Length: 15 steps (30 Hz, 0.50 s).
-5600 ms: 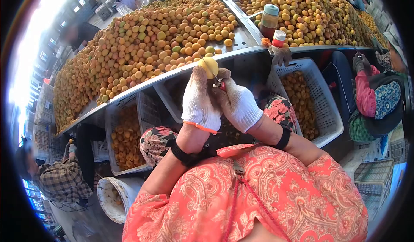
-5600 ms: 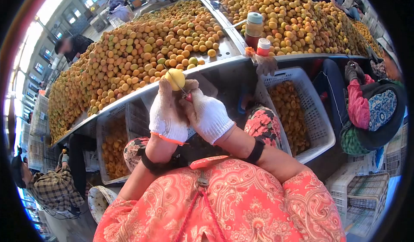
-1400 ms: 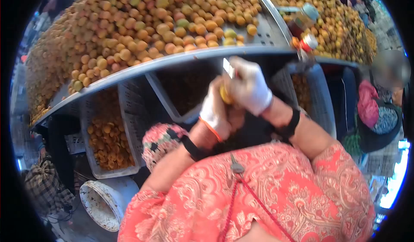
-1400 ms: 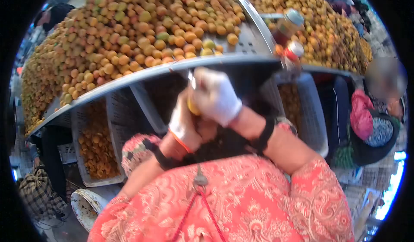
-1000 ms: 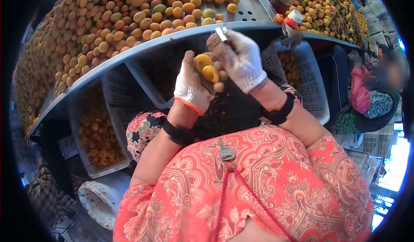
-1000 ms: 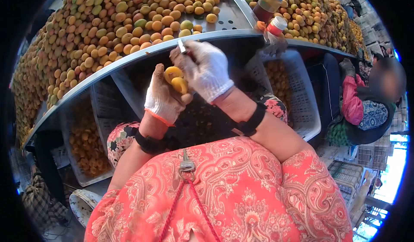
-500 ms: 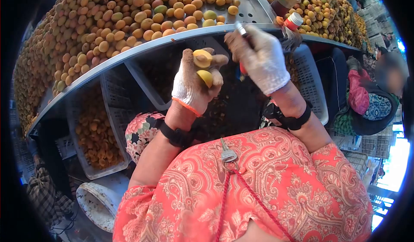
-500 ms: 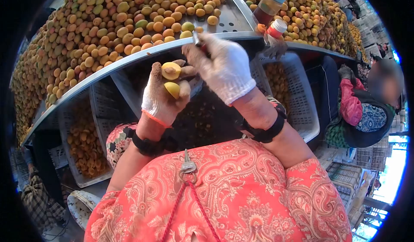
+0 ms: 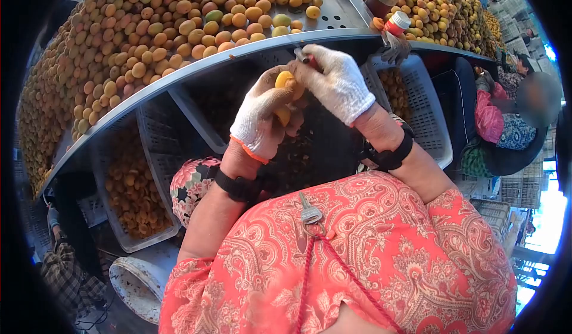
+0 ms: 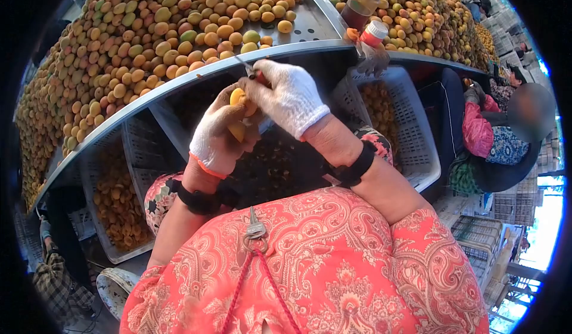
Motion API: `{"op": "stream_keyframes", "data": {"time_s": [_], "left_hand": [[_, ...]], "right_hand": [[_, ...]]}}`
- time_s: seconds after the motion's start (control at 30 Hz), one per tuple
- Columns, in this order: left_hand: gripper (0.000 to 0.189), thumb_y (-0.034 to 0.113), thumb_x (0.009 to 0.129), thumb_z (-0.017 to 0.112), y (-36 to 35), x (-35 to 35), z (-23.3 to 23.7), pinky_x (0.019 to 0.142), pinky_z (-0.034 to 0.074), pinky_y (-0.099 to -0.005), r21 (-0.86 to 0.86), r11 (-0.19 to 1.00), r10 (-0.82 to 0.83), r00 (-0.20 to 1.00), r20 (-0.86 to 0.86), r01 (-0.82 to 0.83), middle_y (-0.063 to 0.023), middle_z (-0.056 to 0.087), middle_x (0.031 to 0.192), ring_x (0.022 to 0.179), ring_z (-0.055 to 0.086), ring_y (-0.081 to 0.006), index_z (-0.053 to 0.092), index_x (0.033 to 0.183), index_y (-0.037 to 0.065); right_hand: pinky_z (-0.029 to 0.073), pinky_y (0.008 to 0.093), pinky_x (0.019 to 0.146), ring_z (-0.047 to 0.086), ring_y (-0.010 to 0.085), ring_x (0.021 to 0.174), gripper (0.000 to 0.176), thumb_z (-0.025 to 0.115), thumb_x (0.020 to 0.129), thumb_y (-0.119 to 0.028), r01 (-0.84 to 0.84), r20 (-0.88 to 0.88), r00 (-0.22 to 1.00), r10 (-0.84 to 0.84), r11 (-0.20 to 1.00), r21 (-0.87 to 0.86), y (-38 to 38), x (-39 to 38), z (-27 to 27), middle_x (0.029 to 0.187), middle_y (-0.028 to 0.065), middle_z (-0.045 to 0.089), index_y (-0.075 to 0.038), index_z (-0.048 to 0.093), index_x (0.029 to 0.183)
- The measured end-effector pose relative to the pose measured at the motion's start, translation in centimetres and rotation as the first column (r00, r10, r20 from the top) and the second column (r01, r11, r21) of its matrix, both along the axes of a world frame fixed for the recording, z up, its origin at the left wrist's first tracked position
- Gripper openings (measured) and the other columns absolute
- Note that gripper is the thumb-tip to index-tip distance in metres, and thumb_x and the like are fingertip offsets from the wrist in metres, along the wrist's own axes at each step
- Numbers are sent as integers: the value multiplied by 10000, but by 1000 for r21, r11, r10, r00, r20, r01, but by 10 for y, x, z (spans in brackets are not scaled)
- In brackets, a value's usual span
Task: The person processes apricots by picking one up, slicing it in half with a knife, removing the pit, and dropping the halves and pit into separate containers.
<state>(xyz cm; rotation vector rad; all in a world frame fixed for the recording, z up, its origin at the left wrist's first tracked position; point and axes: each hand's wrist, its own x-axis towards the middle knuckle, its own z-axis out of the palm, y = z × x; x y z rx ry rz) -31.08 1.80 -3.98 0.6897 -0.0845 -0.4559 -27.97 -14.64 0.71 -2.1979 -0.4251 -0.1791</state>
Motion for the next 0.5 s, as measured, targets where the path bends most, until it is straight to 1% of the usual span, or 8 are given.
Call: {"op": "stream_keyframes", "data": {"time_s": [0.03,0.1,0.17,0.2,0.23,0.3,0.4,0.5], "left_hand": [[375,209,878,668,0,-2,2,502,437,-271,0,1000,-2,1000,-2,2,-77,601,980,773,611,-170,536,1197,64],[414,225,865,679,0,-5,5,491,432,-267,33,999,-7,995,-104,10,-99,600,943,723,605,-182,512,1206,59],[408,224,866,675,1,-4,4,490,431,-265,2,1000,-29,995,-95,29,-107,599,925,687,597,-186,513,1202,57],[403,224,867,672,1,-4,3,488,430,-264,-28,998,-51,995,-86,49,-115,598,907,652,588,-190,515,1197,55],[403,224,867,672,0,-4,5,488,430,-264,-28,998,-51,995,-86,49,-115,598,907,652,588,-190,515,1197,55],[397,230,874,662,-4,-6,9,483,427,-261,-51,997,50,994,-102,-55,-123,603,896,597,567,-182,519,1199,52],[401,222,880,656,-3,-4,10,481,429,-262,-69,998,-1,1000,-12,0,-131,611,915,617,579,-181,515,1213,48],[413,214,884,651,-4,-4,7,471,432,-265,-82,996,37,999,-32,-39,-127,613,901,610,591,-180,504,1231,44]], "right_hand": [[525,386,640,680,348,742,279,688,903,-299,-14,-33,999,17,996,90,-1,2,2,794,184,678,-32,677,986],[514,364,613,681,313,683,266,691,911,-292,16,157,987,-18,1000,16,-5,4,12,761,176,673,-39,690,994],[504,343,592,676,254,649,274,686,920,-283,24,198,979,-44,994,102,-13,4,23,727,176,655,-20,689,996],[451,196,547,600,55,630,262,566,1006,-237,12,171,985,-28,995,96,-18,2,31,740,26,664,-3,682,1011],[451,196,547,600,55,630,262,566,1006,-237,12,171,985,-28,995,95,-17,0,37,740,26,664,-3,682,1011],[420,181,520,586,55,603,329,539,1015,-307,23,129,988,-88,900,436,-11,-5,48,750,35,673,-13,687,1007],[398,177,505,559,47,579,369,535,1010,-359,30,125,987,-103,875,484,-4,-11,51,787,41,687,-25,691,995],[400,174,501,542,44,563,338,550,1005,-337,44,52,995,-84,850,526,3,-17,52,798,48,695,-31,691,986]]}}
